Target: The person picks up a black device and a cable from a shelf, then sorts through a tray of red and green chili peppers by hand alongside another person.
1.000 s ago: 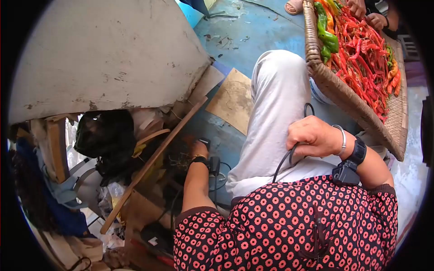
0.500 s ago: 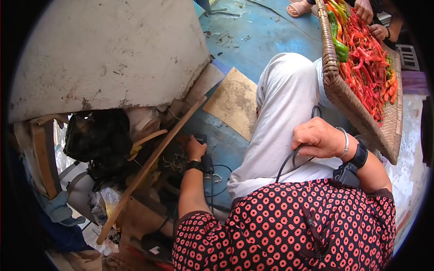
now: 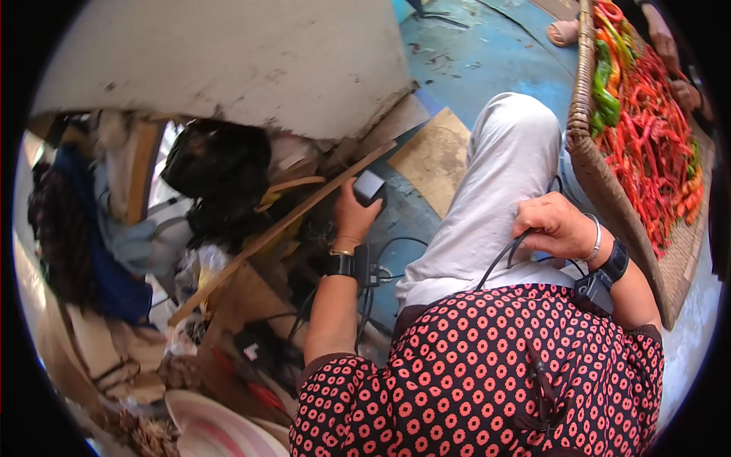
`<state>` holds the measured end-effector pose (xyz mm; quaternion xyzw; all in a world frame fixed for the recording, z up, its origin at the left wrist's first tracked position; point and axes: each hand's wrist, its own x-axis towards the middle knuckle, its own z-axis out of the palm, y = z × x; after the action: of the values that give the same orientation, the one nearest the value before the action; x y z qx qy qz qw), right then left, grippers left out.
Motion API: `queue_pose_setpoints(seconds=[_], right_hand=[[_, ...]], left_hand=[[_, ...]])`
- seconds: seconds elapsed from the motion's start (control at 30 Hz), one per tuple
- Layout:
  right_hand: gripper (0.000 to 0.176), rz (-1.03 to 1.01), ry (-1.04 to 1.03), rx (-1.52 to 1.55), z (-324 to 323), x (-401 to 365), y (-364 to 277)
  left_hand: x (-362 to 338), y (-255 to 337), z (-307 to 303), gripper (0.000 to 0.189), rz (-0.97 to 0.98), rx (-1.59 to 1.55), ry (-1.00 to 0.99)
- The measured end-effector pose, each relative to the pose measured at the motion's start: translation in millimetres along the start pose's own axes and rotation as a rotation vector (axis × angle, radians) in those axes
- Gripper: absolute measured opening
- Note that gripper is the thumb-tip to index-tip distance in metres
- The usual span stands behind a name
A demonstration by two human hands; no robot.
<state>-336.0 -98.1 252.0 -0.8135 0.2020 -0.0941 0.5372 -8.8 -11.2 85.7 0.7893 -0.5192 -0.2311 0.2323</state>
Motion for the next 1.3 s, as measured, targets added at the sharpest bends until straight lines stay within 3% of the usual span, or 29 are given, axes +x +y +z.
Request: queue_pose_setpoints(seconds=[0.3,0.33,0.43,0.67,0.73,0.87,0.9,0.97,1.17,1.3], right_hand=[[0.017,-0.19,0.025,0.042,2,-9,13],[0.017,-0.208,0.031,0.036,3,-12,13],[0.016,-0.249,0.049,0.039,6,-17,18],[0.015,-0.267,0.005,0.065,15,-21,13],[0.015,-0.253,-0.002,0.06,16,-20,13],[0.014,-0.203,0.039,0.031,16,-18,10],[0.014,-0.203,0.059,0.025,17,-18,11],[0.014,-0.178,0.071,0.029,19,-18,12],[0.014,-0.087,0.098,0.069,25,-15,10],[0.014,-0.082,0.111,0.063,25,-15,11]], left_hand=[[-53,109,-133,0.059,0.022,-0.087,0.182],[-58,99,-147,0.059,0.091,-0.097,0.254],[-92,111,-201,0.058,-0.017,-0.38,0.329],[-165,114,-310,0.053,-0.105,-0.022,0.63],[-181,116,-326,0.054,-0.316,0.544,0.594],[-207,66,-339,0.056,-0.444,0.775,0.472],[-213,51,-337,0.056,-0.448,0.774,0.482],[-223,30,-333,0.057,-0.621,0.755,0.267],[-258,-34,-316,0.055,-0.575,0.774,0.127],[-254,-15,-304,0.054,-0.727,0.823,-0.015]])
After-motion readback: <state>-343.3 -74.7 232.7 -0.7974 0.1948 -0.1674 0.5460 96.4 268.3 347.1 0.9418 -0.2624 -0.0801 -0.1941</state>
